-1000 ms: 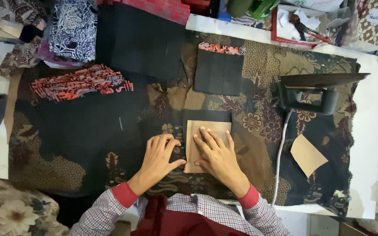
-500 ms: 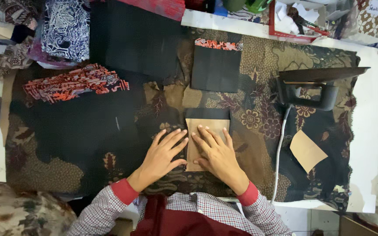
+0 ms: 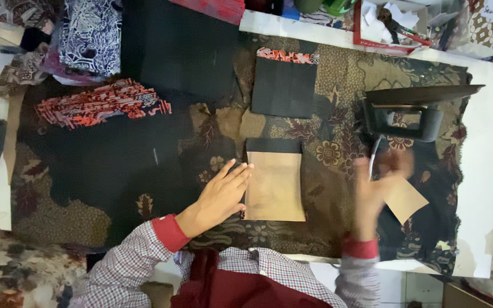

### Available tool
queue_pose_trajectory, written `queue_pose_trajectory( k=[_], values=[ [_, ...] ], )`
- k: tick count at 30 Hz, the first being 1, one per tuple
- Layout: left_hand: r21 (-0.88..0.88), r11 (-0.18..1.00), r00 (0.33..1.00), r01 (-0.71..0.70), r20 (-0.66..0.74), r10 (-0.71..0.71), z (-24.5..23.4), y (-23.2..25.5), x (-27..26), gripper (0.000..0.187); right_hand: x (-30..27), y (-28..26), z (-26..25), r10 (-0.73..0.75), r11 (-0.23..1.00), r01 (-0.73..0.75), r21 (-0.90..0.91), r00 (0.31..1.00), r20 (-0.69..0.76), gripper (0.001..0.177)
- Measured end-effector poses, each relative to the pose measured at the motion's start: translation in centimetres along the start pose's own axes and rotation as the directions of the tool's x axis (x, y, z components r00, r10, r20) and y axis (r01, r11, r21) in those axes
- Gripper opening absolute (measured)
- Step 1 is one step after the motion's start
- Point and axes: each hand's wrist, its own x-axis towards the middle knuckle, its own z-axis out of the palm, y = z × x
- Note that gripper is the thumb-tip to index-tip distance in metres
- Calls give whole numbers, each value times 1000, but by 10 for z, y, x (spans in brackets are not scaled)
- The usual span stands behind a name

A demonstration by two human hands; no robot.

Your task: The person irons small rectangular pieces of black fabric on a patterned work surface. They repeatedly place a brown paper template over the fabric, press it with an iron, remove the template, and fold the fabric edges before repeating the process on multiple pieces.

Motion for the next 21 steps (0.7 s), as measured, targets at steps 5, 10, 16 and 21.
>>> queue_pose_trajectory(
  k=[5, 10, 16, 21],
  values=[
    [25, 1000, 1000, -9, 0, 9, 0, 0, 3, 79, 58, 74, -29, 136, 964, -137, 230, 991, 17, 62],
    [60, 998, 1000, 15, 15, -16, 1, 2, 4, 82, 94, 43, -17, 138, 935, -175, 307, 980, 141, 40],
    [75, 997, 1000, 6, 6, -7, 2, 1, 3, 83, 71, -80, -55, 202, 977, -215, -11, 897, 394, 29],
    [105, 994, 999, 0, 38, -4, 4, 0, 6, 86, -3, -143, -56, 264, 875, 109, -471, 709, 654, 31]
  ],
)
